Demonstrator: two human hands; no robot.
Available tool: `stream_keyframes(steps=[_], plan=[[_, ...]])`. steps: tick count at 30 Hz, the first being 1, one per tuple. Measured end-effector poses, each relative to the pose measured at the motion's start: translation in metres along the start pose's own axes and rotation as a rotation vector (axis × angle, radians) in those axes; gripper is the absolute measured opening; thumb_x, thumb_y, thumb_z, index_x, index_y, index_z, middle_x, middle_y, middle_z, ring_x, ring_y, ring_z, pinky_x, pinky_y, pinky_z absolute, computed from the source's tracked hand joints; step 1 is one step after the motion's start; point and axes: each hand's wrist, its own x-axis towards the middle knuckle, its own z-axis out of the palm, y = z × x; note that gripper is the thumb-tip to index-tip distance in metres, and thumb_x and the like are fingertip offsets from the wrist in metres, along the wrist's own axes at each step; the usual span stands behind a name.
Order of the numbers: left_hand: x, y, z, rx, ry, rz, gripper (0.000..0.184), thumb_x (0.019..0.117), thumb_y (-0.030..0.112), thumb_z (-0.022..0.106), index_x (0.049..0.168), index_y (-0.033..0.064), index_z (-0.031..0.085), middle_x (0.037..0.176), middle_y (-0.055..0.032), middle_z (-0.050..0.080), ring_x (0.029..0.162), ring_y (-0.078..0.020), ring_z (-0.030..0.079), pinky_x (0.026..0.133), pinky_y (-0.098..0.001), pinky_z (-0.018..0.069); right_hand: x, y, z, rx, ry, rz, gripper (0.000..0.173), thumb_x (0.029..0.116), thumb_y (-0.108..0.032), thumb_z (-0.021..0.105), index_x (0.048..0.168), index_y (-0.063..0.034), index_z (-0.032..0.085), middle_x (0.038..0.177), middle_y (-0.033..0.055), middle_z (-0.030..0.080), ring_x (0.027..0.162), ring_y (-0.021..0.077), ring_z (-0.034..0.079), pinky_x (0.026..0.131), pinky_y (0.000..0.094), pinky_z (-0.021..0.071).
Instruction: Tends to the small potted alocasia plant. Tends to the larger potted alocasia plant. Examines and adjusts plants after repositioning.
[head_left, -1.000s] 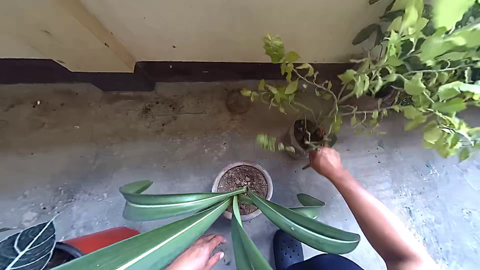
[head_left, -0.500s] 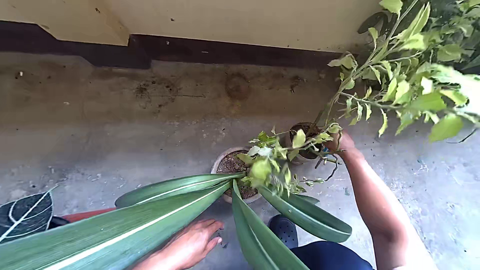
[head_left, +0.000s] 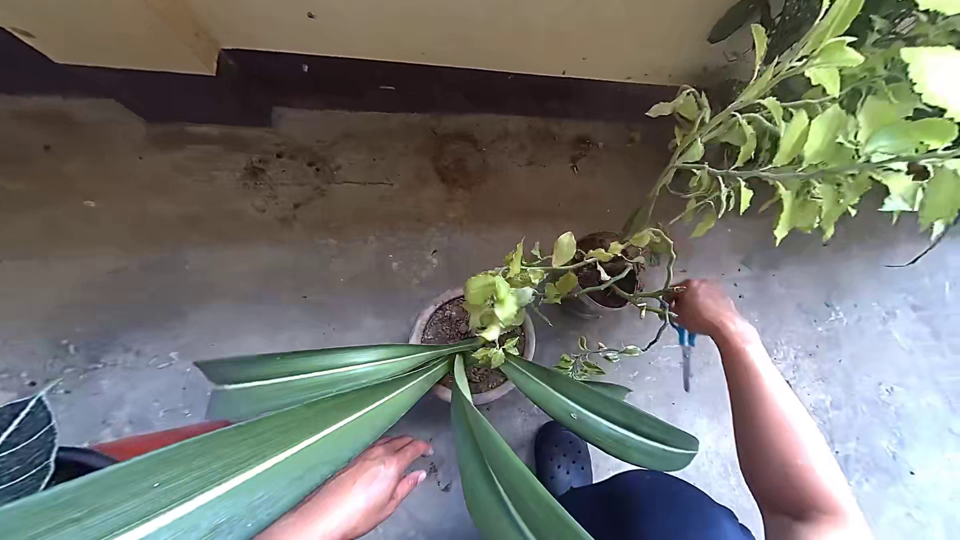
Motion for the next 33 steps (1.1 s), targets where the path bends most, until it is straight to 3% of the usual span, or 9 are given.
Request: stream_keyframes(steps=[3,7,10,13,17,23,26,29,33], plan=[[0.005,-0.001,0.003,0.025,-0.039,-0.001,0.040,0.1069,0.027,0.054,0.140,0.0057,0.061,0.135,-0.0182,0.065,0.131,-0.0344,0.059,0.114,-0.0489,0.0417,-0.013,0.005,0.008,-0.142,-0.218,0.101,0.022,0.0888,-0.027,0.075,0.088,-0.0050,0.072,0.092,0.0197,0.070,0.092,0.0412,0.067,0.075,0.0674,0.0481],[0.014,-0.003,0.010,0.050,-0.063,0.023,0.042,0.1072,0.032,0.054,0.140,0.0063,0.061,0.137,-0.0178,0.064,0.131,-0.0348,0.059,0.113,-0.0512,0.0424,0.005,-0.007,0.003,0.051,0.066,-0.010,0.024,0.0977,-0.029,0.071,0.113,-0.0117,0.076,0.105,0.0242,0.073,0.103,0.0485,0.067,0.083,0.0728,0.0492],[0.012,0.001,0.009,0.065,-0.079,0.021,0.042,0.1077,0.034,0.052,0.141,0.0087,0.060,0.138,-0.0158,0.064,0.131,-0.0340,0.058,0.113,-0.0513,0.0425,0.044,-0.022,-0.002,0.059,0.230,-0.127,0.027,0.0968,-0.035,0.068,0.111,-0.0133,0.076,0.103,0.0211,0.074,0.099,0.0448,0.070,0.082,0.0707,0.0519],[0.006,0.003,0.007,0.062,-0.050,0.027,0.040,0.1072,0.030,0.052,0.140,0.0073,0.060,0.134,-0.0184,0.065,0.129,-0.0368,0.059,0.112,-0.0523,0.0433,0.053,-0.055,-0.020,-0.023,0.224,-0.146,0.031,0.0966,-0.027,0.067,0.110,0.0014,0.071,0.113,0.0285,0.069,0.112,0.0485,0.065,0.089,0.0700,0.0483],[0.001,0.007,0.007,0.062,-0.049,0.015,0.038,0.1072,0.027,0.052,0.138,0.0055,0.061,0.134,-0.0196,0.065,0.129,-0.0377,0.059,0.112,-0.0519,0.0426,0.071,-0.062,-0.017,-0.078,0.187,-0.251,0.035,0.0946,-0.022,0.069,0.123,-0.0004,0.069,0.122,0.0285,0.068,0.118,0.0485,0.062,0.094,0.0703,0.0464],[0.000,0.003,0.014,0.080,-0.075,0.018,0.037,0.1066,0.028,0.054,0.136,0.0080,0.062,0.131,-0.0178,0.066,0.127,-0.0365,0.060,0.110,-0.0528,0.0445,0.060,-0.047,-0.020,-0.024,0.211,-0.239,0.035,0.0988,-0.026,0.067,0.118,0.0026,0.071,0.120,0.0302,0.068,0.118,0.0503,0.062,0.096,0.0721,0.0446],[0.000,0.001,0.008,0.074,-0.069,0.036,0.037,0.1069,0.025,0.053,0.136,0.0051,0.062,0.132,-0.0200,0.065,0.128,-0.0379,0.060,0.112,-0.0515,0.0428,0.034,-0.019,-0.015,0.020,0.256,-0.228,0.023,0.0968,-0.027,0.072,0.102,-0.0050,0.075,0.097,0.0239,0.072,0.096,0.0474,0.069,0.081,0.0719,0.0506],[0.001,0.001,0.002,0.058,-0.057,0.045,0.035,0.1068,0.021,0.053,0.134,0.0009,0.063,0.131,-0.0222,0.065,0.127,-0.0390,0.060,0.113,-0.0509,0.0416,-0.005,0.009,-0.004,0.021,0.133,-0.094,0.018,0.0965,-0.025,0.073,0.102,-0.0076,0.077,0.092,0.0229,0.071,0.091,0.0466,0.067,0.079,0.0720,0.0490],[0.004,-0.002,0.003,0.093,-0.091,0.032,0.037,0.1075,0.024,0.052,0.136,0.0017,0.061,0.133,-0.0213,0.064,0.130,-0.0379,0.058,0.114,-0.0502,0.0410,-0.016,0.046,0.032,-0.059,-0.207,0.057,0.028,0.0952,-0.036,0.073,0.108,-0.0112,0.078,0.106,0.0207,0.073,0.104,0.0431,0.067,0.090,0.0691,0.0482]])
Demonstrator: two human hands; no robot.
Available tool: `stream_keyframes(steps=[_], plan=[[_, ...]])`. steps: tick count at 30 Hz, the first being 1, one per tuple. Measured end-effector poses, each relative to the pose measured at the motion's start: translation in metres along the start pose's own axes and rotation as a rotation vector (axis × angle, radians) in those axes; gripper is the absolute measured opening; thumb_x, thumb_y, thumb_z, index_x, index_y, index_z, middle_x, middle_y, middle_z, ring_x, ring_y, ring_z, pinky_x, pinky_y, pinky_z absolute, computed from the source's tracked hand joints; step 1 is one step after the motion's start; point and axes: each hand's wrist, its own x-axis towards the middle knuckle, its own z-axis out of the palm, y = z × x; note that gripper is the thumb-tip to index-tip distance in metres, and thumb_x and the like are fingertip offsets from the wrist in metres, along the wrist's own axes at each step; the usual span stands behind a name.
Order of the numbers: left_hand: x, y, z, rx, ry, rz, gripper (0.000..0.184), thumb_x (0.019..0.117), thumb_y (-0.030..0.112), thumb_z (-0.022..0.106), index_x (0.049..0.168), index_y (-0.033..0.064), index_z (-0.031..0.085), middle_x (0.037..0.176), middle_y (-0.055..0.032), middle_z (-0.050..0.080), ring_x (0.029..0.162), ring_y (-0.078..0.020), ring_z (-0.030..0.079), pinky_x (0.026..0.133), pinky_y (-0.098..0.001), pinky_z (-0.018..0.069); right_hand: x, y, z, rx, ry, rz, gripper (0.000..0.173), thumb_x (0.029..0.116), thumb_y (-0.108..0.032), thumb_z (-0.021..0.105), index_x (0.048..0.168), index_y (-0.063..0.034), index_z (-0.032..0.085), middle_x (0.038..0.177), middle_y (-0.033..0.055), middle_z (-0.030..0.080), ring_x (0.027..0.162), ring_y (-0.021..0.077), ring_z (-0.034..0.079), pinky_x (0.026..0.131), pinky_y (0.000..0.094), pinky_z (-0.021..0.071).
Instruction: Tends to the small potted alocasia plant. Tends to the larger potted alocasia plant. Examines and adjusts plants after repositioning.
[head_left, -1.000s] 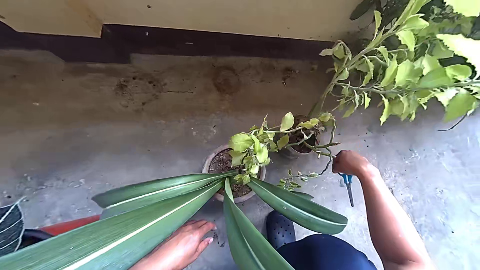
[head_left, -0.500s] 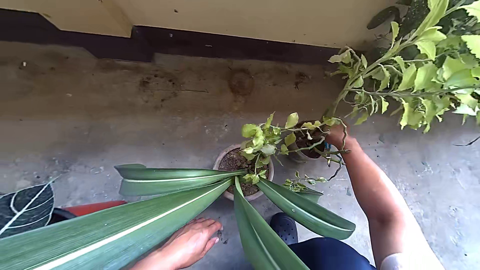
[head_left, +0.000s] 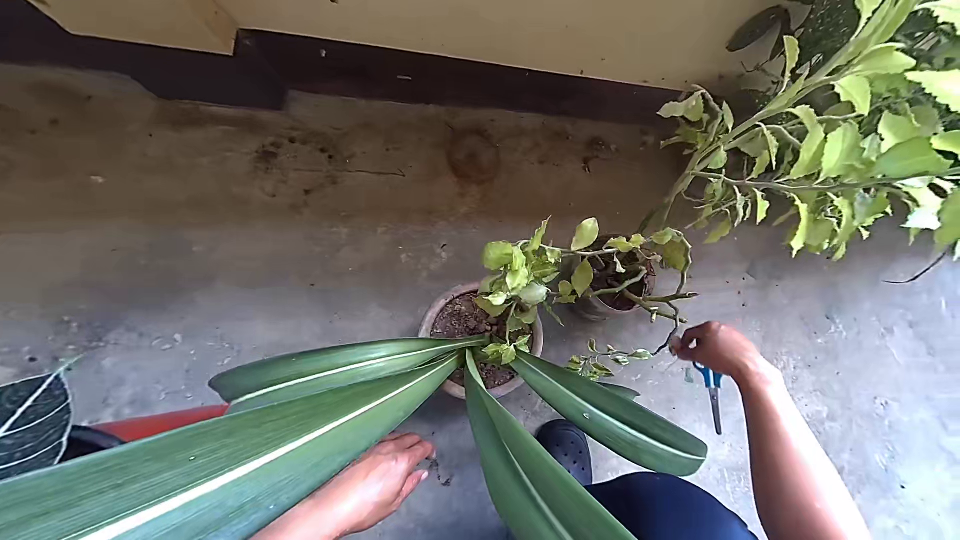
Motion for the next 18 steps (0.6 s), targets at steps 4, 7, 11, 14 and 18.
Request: stream_keyframes(steps=[4,7,11,14,18], plan=[[0.003,0.000,0.005,0.039,-0.035,-0.003,0.038,0.1076,0.026,0.051,0.136,0.0036,0.061,0.135,-0.0199,0.063,0.131,-0.0373,0.057,0.113,-0.0511,0.0412,0.004,-0.017,-0.001,0.158,0.016,-0.024,0.035,0.0992,-0.037,0.069,0.114,-0.0064,0.075,0.108,0.0222,0.072,0.104,0.0402,0.067,0.094,0.0646,0.0479],[0.001,-0.001,0.007,0.042,-0.032,-0.004,0.037,0.1076,0.026,0.052,0.135,0.0037,0.062,0.133,-0.0205,0.064,0.129,-0.0380,0.058,0.112,-0.0521,0.0424,0.021,-0.033,-0.015,0.383,0.186,-0.078,0.025,0.1027,-0.022,0.065,0.110,-0.0001,0.074,0.099,0.0224,0.071,0.093,0.0355,0.067,0.088,0.0589,0.0502],[-0.005,0.000,0.006,0.036,-0.023,-0.020,0.037,0.1082,0.025,0.051,0.135,0.0017,0.061,0.134,-0.0210,0.064,0.130,-0.0389,0.058,0.112,-0.0527,0.0419,0.048,-0.036,-0.030,0.549,0.130,-0.086,0.019,0.1017,-0.016,0.064,0.113,-0.0047,0.074,0.093,0.0141,0.070,0.080,0.0223,0.063,0.076,0.0458,0.0518],[-0.005,-0.001,0.006,0.041,-0.021,-0.018,0.038,0.1080,0.026,0.052,0.135,0.0007,0.061,0.133,-0.0214,0.064,0.130,-0.0392,0.058,0.112,-0.0532,0.0418,0.036,-0.040,-0.031,0.676,0.056,-0.066,0.022,0.1061,-0.019,0.057,0.116,-0.0031,0.070,0.085,0.0071,0.063,0.067,0.0112,0.053,0.064,0.0310,0.0474],[-0.001,-0.001,0.009,0.055,-0.060,-0.006,0.039,0.1080,0.026,0.052,0.136,0.0013,0.061,0.135,-0.0214,0.063,0.131,-0.0389,0.057,0.112,-0.0530,0.0418,0.029,-0.058,-0.015,0.850,0.078,-0.017,0.026,0.1071,-0.027,0.056,0.104,-0.0036,0.067,0.080,0.0016,0.060,0.065,0.0078,0.053,0.061,0.0269,0.0455]])
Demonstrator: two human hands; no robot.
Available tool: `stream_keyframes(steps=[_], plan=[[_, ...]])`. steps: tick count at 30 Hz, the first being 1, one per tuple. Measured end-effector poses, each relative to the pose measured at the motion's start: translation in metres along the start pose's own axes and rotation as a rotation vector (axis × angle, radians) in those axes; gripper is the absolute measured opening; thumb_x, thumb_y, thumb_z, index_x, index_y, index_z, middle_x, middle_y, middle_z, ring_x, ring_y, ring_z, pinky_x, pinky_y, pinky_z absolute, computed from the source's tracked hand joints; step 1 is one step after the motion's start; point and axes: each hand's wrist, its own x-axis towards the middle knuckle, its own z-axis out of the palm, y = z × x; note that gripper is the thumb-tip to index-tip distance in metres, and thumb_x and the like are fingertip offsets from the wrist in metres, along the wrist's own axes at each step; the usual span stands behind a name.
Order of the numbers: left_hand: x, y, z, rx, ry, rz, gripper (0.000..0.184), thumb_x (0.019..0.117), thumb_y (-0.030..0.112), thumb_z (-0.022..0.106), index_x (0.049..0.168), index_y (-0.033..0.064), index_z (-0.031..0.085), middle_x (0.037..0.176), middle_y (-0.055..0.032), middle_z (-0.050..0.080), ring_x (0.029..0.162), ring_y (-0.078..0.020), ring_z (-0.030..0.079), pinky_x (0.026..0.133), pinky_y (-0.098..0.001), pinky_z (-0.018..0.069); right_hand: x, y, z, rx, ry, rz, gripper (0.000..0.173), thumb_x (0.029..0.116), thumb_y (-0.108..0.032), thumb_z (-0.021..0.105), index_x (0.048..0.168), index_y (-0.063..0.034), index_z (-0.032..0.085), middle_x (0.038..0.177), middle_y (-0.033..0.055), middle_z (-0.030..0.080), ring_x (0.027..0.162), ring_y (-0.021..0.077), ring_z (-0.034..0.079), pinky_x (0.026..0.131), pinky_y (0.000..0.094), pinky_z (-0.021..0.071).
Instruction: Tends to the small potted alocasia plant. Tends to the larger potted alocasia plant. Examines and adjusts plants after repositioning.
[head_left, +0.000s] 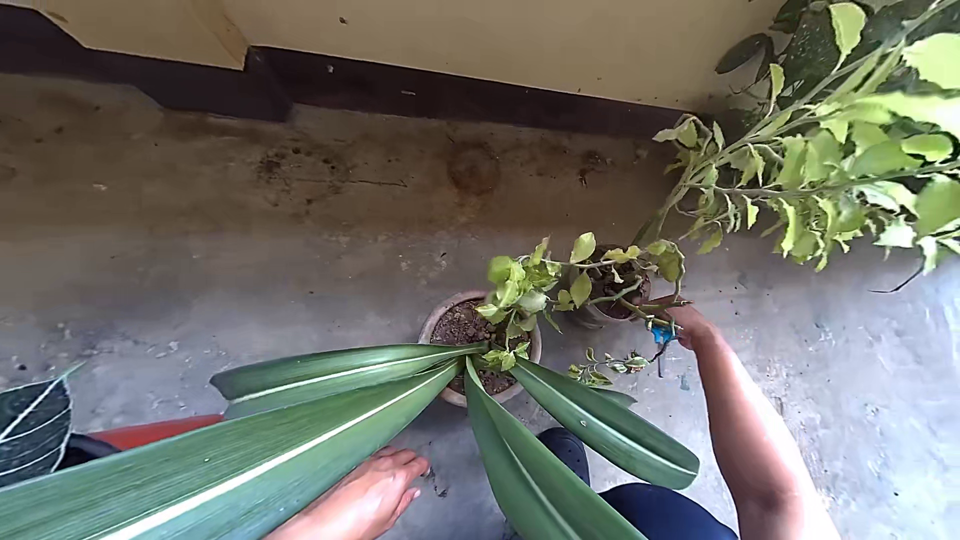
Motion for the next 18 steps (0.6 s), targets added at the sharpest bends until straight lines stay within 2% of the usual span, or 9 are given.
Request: stream_keyframes(steps=[2,4,6,10,13,14,16,18], plan=[[0.003,0.002,0.000,-0.004,-0.001,0.022,0.038,0.1078,0.025,0.052,0.136,0.0016,0.061,0.135,-0.0216,0.063,0.131,-0.0389,0.057,0.112,-0.0530,0.0415,-0.004,-0.002,0.014,0.076,0.058,-0.048,0.017,0.1048,-0.012,0.057,0.097,-0.0001,0.066,0.076,0.0010,0.060,0.064,0.0064,0.053,0.062,0.0255,0.0466],[0.000,0.007,-0.004,-0.037,0.001,0.025,0.037,0.1076,0.023,0.053,0.136,0.0007,0.061,0.136,-0.0222,0.063,0.132,-0.0391,0.057,0.114,-0.0526,0.0401,-0.010,0.000,0.026,0.093,0.106,-0.018,0.016,0.1047,-0.012,0.057,0.099,0.0012,0.065,0.078,0.0028,0.059,0.065,0.0076,0.053,0.062,0.0270,0.0474],[-0.009,0.010,-0.011,-0.129,0.015,-0.004,0.037,0.1076,0.020,0.053,0.137,-0.0016,0.060,0.137,-0.0240,0.062,0.134,-0.0393,0.055,0.116,-0.0511,0.0380,-0.022,0.007,0.039,0.109,0.127,0.079,0.020,0.1050,-0.016,0.057,0.108,0.0020,0.066,0.087,0.0081,0.064,0.071,0.0133,0.057,0.066,0.0334,0.0494],[-0.047,0.005,-0.019,-0.397,0.070,-0.225,0.040,0.1096,0.016,0.049,0.144,-0.0026,0.053,0.145,-0.0260,0.055,0.139,-0.0390,0.051,0.118,-0.0517,0.0359,-0.056,0.022,0.065,0.290,0.201,0.222,0.022,0.1081,-0.017,0.051,0.098,-0.0016,0.063,0.074,0.0037,0.058,0.056,0.0102,0.050,0.050,0.0279,0.0414],[-0.091,-0.004,-0.011,-0.536,0.090,-0.386,0.044,0.1125,0.021,0.042,0.149,-0.0031,0.048,0.151,-0.0266,0.050,0.144,-0.0404,0.045,0.121,-0.0544,0.0287,-0.078,0.035,0.073,0.386,0.218,0.278,0.021,0.1083,-0.015,0.051,0.098,-0.0003,0.062,0.074,0.0033,0.055,0.057,0.0101,0.048,0.052,0.0281,0.0420],[-0.109,-0.007,-0.005,-0.540,0.093,-0.420,0.045,0.1126,0.023,0.041,0.149,-0.0027,0.049,0.151,-0.0257,0.051,0.144,-0.0404,0.045,0.121,-0.0557,0.0289,-0.085,0.042,0.076,0.391,0.202,0.297,0.020,0.1079,-0.014,0.051,0.098,-0.0006,0.062,0.073,0.0032,0.055,0.057,0.0105,0.048,0.051,0.0286,0.0414],[-0.143,-0.016,0.020,-0.536,0.154,-0.498,0.041,0.1099,0.024,0.050,0.143,-0.0007,0.056,0.142,-0.0231,0.060,0.136,-0.0387,0.055,0.117,-0.0566,0.0370,-0.097,0.054,0.075,0.340,0.124,0.341,0.017,0.1059,-0.015,0.053,0.099,-0.0016,0.061,0.074,0.0042,0.056,0.054,0.0111,0.048,0.048,0.0291,0.0417],[-0.181,-0.014,0.041,-0.589,0.217,-0.578,0.037,0.1062,0.021,0.058,0.138,0.0007,0.060,0.132,-0.0231,0.066,0.126,-0.0402,0.062,0.112,-0.0598,0.0430,-0.116,0.052,0.058,0.138,0.040,0.438,0.027,0.1064,-0.027,0.055,0.106,-0.0012,0.064,0.081,0.0079,0.056,0.060,0.0158,0.049,0.054,0.0347,0.0441]])
